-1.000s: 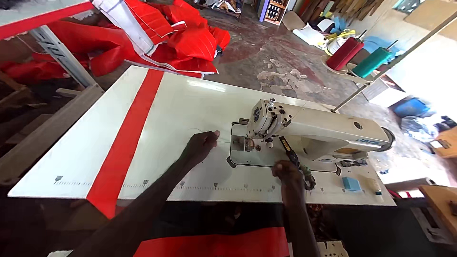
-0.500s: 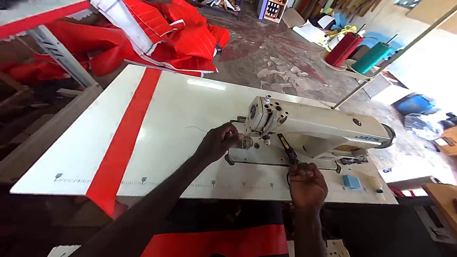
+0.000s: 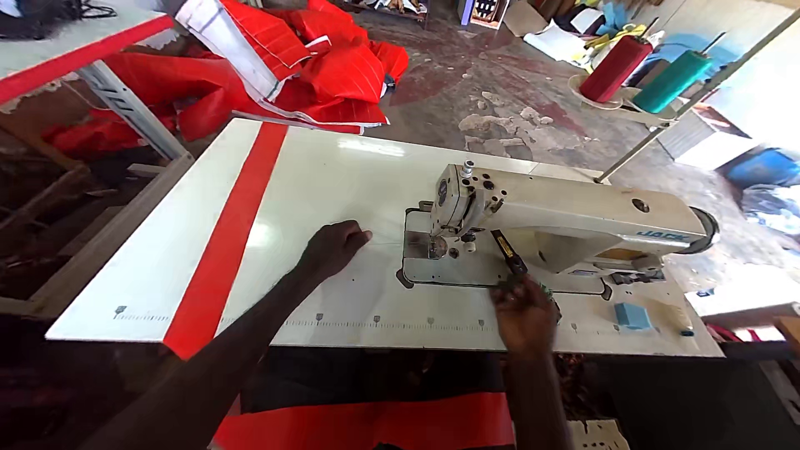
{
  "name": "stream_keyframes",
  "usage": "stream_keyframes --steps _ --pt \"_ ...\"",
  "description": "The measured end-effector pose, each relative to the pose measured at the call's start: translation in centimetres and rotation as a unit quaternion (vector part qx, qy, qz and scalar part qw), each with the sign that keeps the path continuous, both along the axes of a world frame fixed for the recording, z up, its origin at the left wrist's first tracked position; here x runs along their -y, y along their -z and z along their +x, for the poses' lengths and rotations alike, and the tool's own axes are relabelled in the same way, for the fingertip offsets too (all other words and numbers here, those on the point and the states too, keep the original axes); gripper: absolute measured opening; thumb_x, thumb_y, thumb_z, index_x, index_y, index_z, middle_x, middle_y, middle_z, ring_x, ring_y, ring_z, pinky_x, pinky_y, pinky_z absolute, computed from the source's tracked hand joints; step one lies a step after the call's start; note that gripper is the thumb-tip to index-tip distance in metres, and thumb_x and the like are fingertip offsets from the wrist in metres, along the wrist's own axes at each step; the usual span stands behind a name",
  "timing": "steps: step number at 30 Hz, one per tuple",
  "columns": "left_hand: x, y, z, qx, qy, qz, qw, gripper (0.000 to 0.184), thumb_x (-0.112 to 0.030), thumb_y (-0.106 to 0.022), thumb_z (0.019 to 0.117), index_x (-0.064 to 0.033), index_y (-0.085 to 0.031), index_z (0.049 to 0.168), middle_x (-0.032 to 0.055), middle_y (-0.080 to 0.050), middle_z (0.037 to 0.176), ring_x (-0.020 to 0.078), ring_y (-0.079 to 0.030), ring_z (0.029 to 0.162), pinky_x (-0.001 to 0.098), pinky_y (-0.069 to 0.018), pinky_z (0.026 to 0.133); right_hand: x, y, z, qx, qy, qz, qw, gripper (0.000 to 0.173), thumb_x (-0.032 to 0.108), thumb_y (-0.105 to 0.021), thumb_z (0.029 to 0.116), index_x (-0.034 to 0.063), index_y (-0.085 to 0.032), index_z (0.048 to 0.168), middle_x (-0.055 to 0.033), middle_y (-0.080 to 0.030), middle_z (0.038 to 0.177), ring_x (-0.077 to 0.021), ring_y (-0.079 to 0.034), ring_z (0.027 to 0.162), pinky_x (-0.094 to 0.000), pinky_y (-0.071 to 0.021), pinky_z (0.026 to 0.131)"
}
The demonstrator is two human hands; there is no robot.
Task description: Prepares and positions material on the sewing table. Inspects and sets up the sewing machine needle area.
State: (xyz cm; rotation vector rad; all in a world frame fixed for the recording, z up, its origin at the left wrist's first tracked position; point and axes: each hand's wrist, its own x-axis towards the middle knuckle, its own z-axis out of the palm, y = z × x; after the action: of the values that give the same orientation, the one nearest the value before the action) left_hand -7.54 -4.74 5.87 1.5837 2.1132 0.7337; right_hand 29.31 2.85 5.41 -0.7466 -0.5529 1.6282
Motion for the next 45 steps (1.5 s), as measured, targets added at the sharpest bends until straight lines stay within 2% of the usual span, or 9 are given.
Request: stream_keyframes --steps 6,10,16,20,24,32,36,42,45 --pt "-3.8 -2.1 5.9 0.208 0.113 0.074 0.969 0.046 -0.039 -0.044 0.1102 -0.0044 -0.072 0.103 0.0060 -0.063 0.075 0.0168 -0.059 0.066 0.0396 -0.0523 0.065 1.3 -3.3 16.6 0.085 0.343 0.112 0.929 0.052 0.027 -0.019 0.1095 0.0222 -0.051 0.069 0.0109 -0.050 0.052 -0.0026 -0.049 0.044 -0.0195 -0.0457 0.046" --pt "-4.5 -3.8 9.1 0.231 0.135 0.076 0.960 0.047 -0.039 -0.045 0.1105 -0.0055 -0.074 0.097 0.0056 -0.070 0.082 0.0154 -0.060 0.069 0.0393 -0.0510 0.067 1.7 -5.0 15.9 0.201 0.508 0.139 0.826 0.028 0.020 -0.029 0.1116 0.0144 -0.050 0.093 0.0089 -0.048 0.060 -0.0034 -0.049 0.046 -0.0186 -0.0447 0.045" --pt "-2.4 -2.3 7.4 0.061 0.065 0.185 0.979 0.044 -0.032 -0.060 0.1028 -0.0090 -0.055 0.065 0.0014 -0.048 0.062 0.0155 -0.048 0.055 0.0371 -0.0412 0.052 -0.5 -1.1 -0.1 0.450 0.073 0.235 0.858 0.019 0.014 -0.053 0.1024 -0.0002 -0.062 0.112 -0.0031 -0.066 0.091 -0.0117 -0.064 0.079 -0.0336 -0.0567 0.074" --pt "0.0 -0.5 3.7 -0.180 0.068 0.146 0.970 0.033 -0.021 -0.059 0.1010 -0.0047 -0.067 0.073 0.0117 -0.066 0.079 0.0313 -0.067 0.078 0.0543 -0.0532 0.072 -3.2 2.5 -8.9 0.616 -0.070 0.281 0.732 0.031 0.022 -0.069 0.0973 0.0004 -0.067 0.120 -0.0188 -0.065 0.118 -0.0306 -0.065 0.104 -0.0511 -0.0554 0.090" --pt "3.2 1.8 -2.6 -0.191 -0.037 0.076 0.978 0.042 -0.031 -0.057 0.1053 -0.0054 -0.062 0.073 0.0109 -0.061 0.075 0.0312 -0.064 0.073 0.0544 -0.0511 0.066 -4.5 3.8 -10.4 0.694 -0.096 0.319 0.638 0.019 0.024 -0.067 0.0991 0.0104 -0.076 0.109 -0.0141 -0.071 0.112 -0.0345 -0.065 0.111 -0.0557 -0.0517 0.097" --pt "1.7 0.6 0.4 0.073 -0.032 0.123 0.989 0.047 -0.043 -0.053 0.1066 -0.0060 -0.064 0.079 0.0056 -0.058 0.067 0.0198 -0.058 0.062 0.0447 -0.0500 0.059 -2.5 1.4 -2.5 0.448 -0.098 0.230 0.859 0.011 0.008 -0.068 0.0950 0.0019 -0.071 0.104 -0.0066 -0.071 0.093 -0.0162 -0.066 0.082 -0.0376 -0.0570 0.076" --pt "-1.3 -0.9 4.0 0.169 0.042 0.137 0.975 0.051 -0.045 -0.048 0.1076 -0.0064 -0.063 0.078 0.0037 -0.054 0.064 0.0167 -0.054 0.059 0.0393 -0.0466 0.057 0.6 0.7 5.9 0.206 0.023 0.172 0.963 0.004 0.018 -0.067 0.0926 0.0205 -0.069 0.094 0.0052 -0.067 0.083 -0.0079 -0.063 0.074 -0.0284 -0.0565 0.070" --pt "-3.3 -3.7 8.7 0.279 0.149 0.150 0.937 0.040 -0.032 -0.049 0.1093 -0.0048 -0.069 0.089 0.0036 -0.068 0.079 0.0099 -0.057 0.064 0.0282 -0.0478 0.060 2.0 -0.4 13.4 -0.024 0.095 0.199 0.975 0.028 0.032 -0.048 0.1077 0.0176 -0.071 0.116 -0.0035 -0.073 0.126 -0.0211 -0.065 0.125 -0.0442 -0.0486 0.111" --pt "-3.3 -3.3 8.0 0.283 0.136 0.163 0.935 0.041 -0.032 -0.057 0.1061 -0.0063 -0.065 0.076 0.0003 -0.058 0.066 0.0086 -0.048 0.055 0.0258 -0.0391 0.053 1.0 -1.4 12.2 -0.153 0.031 0.221 0.963 0.020 0.021 -0.056 0.1020 0.0128 -0.074 0.098 -0.0005 -0.073 0.092 -0.0133 -0.071 0.092 -0.0320 -0.0573 0.092"
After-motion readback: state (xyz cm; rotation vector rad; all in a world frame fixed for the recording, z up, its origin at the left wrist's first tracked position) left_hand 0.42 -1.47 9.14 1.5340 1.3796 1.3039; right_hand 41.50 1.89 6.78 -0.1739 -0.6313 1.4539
